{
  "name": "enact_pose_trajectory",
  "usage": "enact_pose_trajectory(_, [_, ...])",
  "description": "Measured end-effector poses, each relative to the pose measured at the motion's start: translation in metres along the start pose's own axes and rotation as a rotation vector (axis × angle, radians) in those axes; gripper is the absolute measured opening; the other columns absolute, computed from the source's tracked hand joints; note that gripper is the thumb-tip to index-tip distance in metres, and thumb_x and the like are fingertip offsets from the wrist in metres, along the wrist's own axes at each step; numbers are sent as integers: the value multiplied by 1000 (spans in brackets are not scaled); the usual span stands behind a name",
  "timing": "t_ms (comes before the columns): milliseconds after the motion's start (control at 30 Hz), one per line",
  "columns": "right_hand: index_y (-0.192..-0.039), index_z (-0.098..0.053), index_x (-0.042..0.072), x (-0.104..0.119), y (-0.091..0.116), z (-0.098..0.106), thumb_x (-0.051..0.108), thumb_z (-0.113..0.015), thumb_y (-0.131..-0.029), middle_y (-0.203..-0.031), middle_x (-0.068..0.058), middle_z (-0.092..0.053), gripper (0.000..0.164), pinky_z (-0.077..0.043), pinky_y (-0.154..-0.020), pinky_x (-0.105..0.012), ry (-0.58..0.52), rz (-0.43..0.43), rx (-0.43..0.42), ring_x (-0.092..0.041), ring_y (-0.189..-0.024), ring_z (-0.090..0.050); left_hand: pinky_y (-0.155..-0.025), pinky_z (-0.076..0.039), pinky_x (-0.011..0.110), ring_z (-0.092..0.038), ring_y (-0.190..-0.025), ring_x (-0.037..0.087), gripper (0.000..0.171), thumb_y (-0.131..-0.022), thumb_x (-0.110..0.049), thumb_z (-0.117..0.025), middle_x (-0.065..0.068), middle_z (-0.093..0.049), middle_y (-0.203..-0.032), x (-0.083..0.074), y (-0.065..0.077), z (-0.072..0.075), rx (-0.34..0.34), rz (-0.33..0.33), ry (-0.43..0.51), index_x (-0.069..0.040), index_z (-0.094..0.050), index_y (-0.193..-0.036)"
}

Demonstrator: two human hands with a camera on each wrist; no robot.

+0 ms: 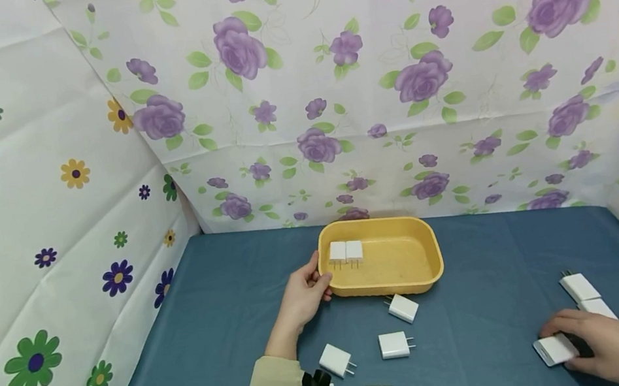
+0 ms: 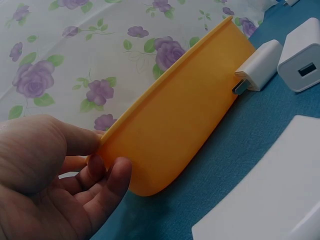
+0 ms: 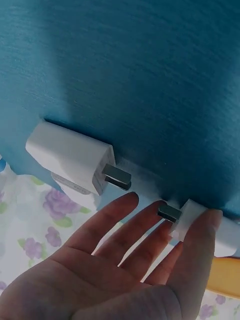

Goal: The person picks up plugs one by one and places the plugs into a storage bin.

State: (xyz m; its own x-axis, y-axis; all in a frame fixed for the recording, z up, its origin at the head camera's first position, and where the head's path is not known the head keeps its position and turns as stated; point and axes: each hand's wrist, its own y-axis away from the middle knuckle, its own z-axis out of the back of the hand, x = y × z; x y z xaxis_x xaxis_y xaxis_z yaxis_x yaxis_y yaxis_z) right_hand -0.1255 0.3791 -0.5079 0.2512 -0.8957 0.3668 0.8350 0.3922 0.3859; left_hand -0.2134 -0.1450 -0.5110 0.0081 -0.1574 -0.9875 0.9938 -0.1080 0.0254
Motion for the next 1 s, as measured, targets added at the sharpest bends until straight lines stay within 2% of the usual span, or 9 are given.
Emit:
enact_pose_trajectory(67, [-118, -73, 30, 3, -2, 1, 38, -92, -84, -118, 10, -66, 40, -60, -76, -35, -17, -28, -4, -16, -98, -68, -74, -65, 46, -66, -77, 23, 67, -109, -8, -65, 13, -59, -96, 0, 0, 0, 2, -2, 0, -5, -33, -167])
enact_pose_trajectory(167, [-121, -73, 24, 7, -5, 1, 43, -90, -86, -113, 10, -68, 43, -58, -73, -32, -54, -18, -27, -7, -92, -66, -73, -65, 44, -66, -77, 23, 67, -109, -8, -65, 13, -59, -95, 1, 0, 0, 3, -3, 2, -4, -33, -167])
enact_pose_trajectory(267, [-127, -72, 15, 11, -7, 1, 44, -87, -90, -111, 7, -69, 50, -55, -67, -28, -107, 56, -73, 0, -85, -63, -71, -65, 41, -66, -76, 22, 67, -109, -8, -65, 13, -58, -95, 0, 0, -1, 4, -5, 3, -4, -32, -167])
enact_pose_trajectory(400, [-137, -67, 9, 24, -11, 0, 45, -84, -93, -120, 0, -71, 59, -56, -65, -25, -168, 119, -166, 1, -87, -65, -72, -65, 41, -66, -76, 22, 67, -109, -8, -65, 13, -58, -95, 1, 0, -1, 8, -5, 2, -4, -33, -167])
enact_pose_trajectory(567, [-148, -62, 10, 54, -24, 3, 36, -84, -96, -132, -7, -70, 62, -60, -67, -24, -229, 141, -352, -6, -95, -69, -73, -65, 43, -68, -79, 29, 67, -109, -9, -65, 13, -57, -94, 1, 2, 0, 4, -2, 6, -5, -33, -167])
enact_pose_trajectory(700, [-147, -63, 13, 82, -40, 7, 25, -83, -98, -131, -7, -69, 55, -63, -71, -24, -272, 190, -499, -11, -98, -70, -72, -65, 41, -68, -81, 32, 67, -109, -9, -65, 13, -57, -94, 0, 2, 1, 2, -3, 6, -5, -32, -167])
enact_pose_trajectory(867, [-152, -60, 21, 117, -65, 15, 18, -81, -99, -126, -3, -70, 57, -64, -76, -28, -367, 257, -591, -14, -101, -70, -71, -65, 42, -67, -75, 23, 68, -109, -9, -65, 14, -58, -92, -1, 0, 0, 15, -13, 0, -5, -31, -168])
enact_pose_trajectory(1000, [-158, -55, 22, 141, -88, 18, 16, -78, -101, -125, -4, -71, 62, -65, -77, -30, -435, 289, -610, -17, -101, -71, -71, -65, 48, -66, -72, 21, 68, -109, -9, -65, 16, -60, -89, 0, 0, 0, 18, -19, 2, -5, -32, -167])
